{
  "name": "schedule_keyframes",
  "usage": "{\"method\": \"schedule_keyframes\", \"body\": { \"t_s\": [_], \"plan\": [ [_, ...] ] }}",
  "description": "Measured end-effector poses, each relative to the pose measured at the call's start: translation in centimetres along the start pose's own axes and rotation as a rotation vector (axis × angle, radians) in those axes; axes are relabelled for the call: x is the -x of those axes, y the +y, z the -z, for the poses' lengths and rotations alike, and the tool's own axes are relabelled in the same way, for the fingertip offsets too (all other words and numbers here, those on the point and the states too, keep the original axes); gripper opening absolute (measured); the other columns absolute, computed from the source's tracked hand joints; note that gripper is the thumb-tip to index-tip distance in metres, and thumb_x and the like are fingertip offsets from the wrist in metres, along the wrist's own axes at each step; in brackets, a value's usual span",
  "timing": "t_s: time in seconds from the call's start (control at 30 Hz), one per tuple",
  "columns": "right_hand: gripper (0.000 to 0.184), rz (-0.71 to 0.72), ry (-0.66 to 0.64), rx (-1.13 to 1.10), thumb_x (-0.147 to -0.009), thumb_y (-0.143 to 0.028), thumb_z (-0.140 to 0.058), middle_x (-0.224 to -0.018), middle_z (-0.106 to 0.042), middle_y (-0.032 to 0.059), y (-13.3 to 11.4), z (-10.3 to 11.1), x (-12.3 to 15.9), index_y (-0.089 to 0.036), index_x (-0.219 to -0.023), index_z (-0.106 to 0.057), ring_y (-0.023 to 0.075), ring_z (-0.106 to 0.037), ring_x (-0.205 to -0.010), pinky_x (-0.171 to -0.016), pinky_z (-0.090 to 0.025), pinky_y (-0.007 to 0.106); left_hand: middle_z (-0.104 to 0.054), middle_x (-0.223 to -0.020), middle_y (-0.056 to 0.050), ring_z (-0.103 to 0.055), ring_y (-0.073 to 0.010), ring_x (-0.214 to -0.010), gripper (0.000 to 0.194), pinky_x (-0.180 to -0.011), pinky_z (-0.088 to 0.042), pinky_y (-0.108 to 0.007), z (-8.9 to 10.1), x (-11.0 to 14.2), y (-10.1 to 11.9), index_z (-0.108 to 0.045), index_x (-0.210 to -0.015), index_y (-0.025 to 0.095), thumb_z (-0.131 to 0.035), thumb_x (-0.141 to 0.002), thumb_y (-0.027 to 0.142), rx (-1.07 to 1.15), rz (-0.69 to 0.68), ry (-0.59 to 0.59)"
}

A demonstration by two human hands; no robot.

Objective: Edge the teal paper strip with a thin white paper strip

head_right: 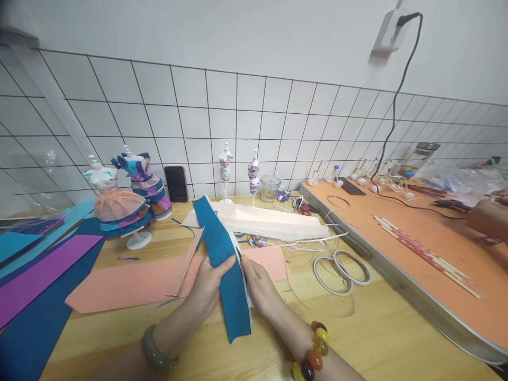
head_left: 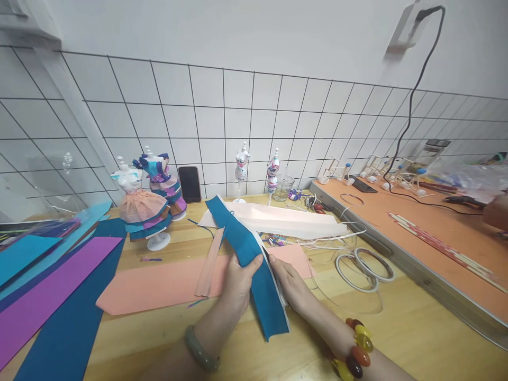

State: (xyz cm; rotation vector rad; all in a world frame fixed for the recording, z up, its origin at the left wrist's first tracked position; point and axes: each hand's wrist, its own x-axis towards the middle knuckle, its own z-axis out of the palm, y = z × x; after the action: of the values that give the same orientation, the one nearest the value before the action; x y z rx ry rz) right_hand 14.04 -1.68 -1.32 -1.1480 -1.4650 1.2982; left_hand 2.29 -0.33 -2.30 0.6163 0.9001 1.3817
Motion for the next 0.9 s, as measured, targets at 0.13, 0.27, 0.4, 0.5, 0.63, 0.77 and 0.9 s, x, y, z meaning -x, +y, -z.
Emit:
{"method": "schedule_keyframes", "body": {
  "t_s": [0.13, 0.27, 0.4, 0.5, 0.63, 0.77, 0.9],
  "plan": [
    [0.05, 0.012, 0.002, 0.005, -0.085, -0.058, -0.035, -0.076, -0.062, 0.0039, -0.04, 0.01, -0.02, -0.014, -0.082, -0.06, 0.0188, -0.055, -0.075, -0.079, -0.043, 0.033, -0.069, -0.088, -0.008, -0.064, -0.0232, -0.081, 0.048, -0.077, -0.049, -0.036, -0.08, 0.06, -0.03, -0.062, -0.094, 0.015, -0.081, -0.051, 0.027, -0.005, 0.008, 0.012],
    [0.051, 0.016, 0.012, 0.023, -0.085, -0.059, -0.035, -0.076, -0.062, 0.004, -0.26, 0.04, -0.01, -0.015, -0.081, -0.06, 0.0188, -0.055, -0.075, -0.079, -0.044, 0.032, -0.069, -0.089, -0.008, -0.064, -0.0239, -0.083, 0.051, -0.079, -0.048, -0.036, -0.12, -0.06, -0.11, -0.062, -0.094, 0.016, -0.082, -0.048, 0.026, 0.006, 0.027, 0.014],
    [0.049, 0.022, 0.024, 0.044, -0.085, -0.058, -0.035, -0.076, -0.062, 0.0042, -0.23, 0.07, -0.03, -0.015, -0.078, -0.06, 0.0187, -0.054, -0.076, -0.079, -0.043, 0.031, -0.069, -0.089, -0.008, -0.064, -0.0238, -0.082, 0.054, -0.078, -0.048, -0.036, -0.04, -0.23, -0.28, -0.062, -0.096, 0.016, -0.083, -0.047, 0.026, 0.022, 0.041, 0.009],
    [0.05, 0.021, 0.03, 0.054, -0.085, -0.059, -0.035, -0.075, -0.062, 0.004, -0.05, 0.11, -0.11, -0.016, -0.076, -0.059, 0.0188, -0.054, -0.076, -0.078, -0.043, 0.032, -0.069, -0.088, -0.008, -0.064, -0.0236, -0.081, 0.053, -0.077, -0.049, -0.035, -0.03, -0.2, -0.29, -0.063, -0.095, 0.016, -0.083, -0.047, 0.026, 0.023, 0.037, 0.011],
    [0.05, 0.017, 0.035, 0.06, -0.084, -0.059, -0.035, -0.075, -0.061, 0.0041, 0.2, 0.17, -0.21, -0.016, -0.075, -0.058, 0.0186, -0.054, -0.075, -0.077, -0.043, 0.032, -0.069, -0.089, -0.009, -0.064, -0.0242, -0.082, 0.052, -0.077, -0.049, -0.035, -0.07, -0.09, -0.21, -0.062, -0.096, 0.016, -0.082, -0.048, 0.026, 0.023, 0.038, 0.008],
    [0.049, 0.013, 0.041, 0.072, -0.085, -0.059, -0.035, -0.072, -0.06, 0.0037, 0.36, 0.24, -0.28, -0.016, -0.071, -0.056, 0.0184, -0.053, -0.074, -0.078, -0.043, 0.031, -0.069, -0.091, -0.01, -0.064, -0.0243, -0.083, 0.054, -0.078, -0.049, -0.036, -0.06, -0.09, -0.21, -0.062, -0.098, 0.015, -0.082, -0.049, 0.026, 0.02, 0.032, -0.005],
    [0.05, 0.014, 0.043, 0.082, -0.084, -0.06, -0.035, -0.074, -0.061, 0.004, 0.42, 0.28, -0.32, -0.016, -0.073, -0.057, 0.0186, -0.054, -0.075, -0.078, -0.043, 0.031, -0.069, -0.09, -0.009, -0.064, -0.0247, -0.083, 0.056, -0.079, -0.049, -0.037, -0.06, -0.07, -0.2, -0.061, -0.1, 0.016, -0.082, -0.048, 0.026, 0.025, 0.03, 0.0]
  ]
}}
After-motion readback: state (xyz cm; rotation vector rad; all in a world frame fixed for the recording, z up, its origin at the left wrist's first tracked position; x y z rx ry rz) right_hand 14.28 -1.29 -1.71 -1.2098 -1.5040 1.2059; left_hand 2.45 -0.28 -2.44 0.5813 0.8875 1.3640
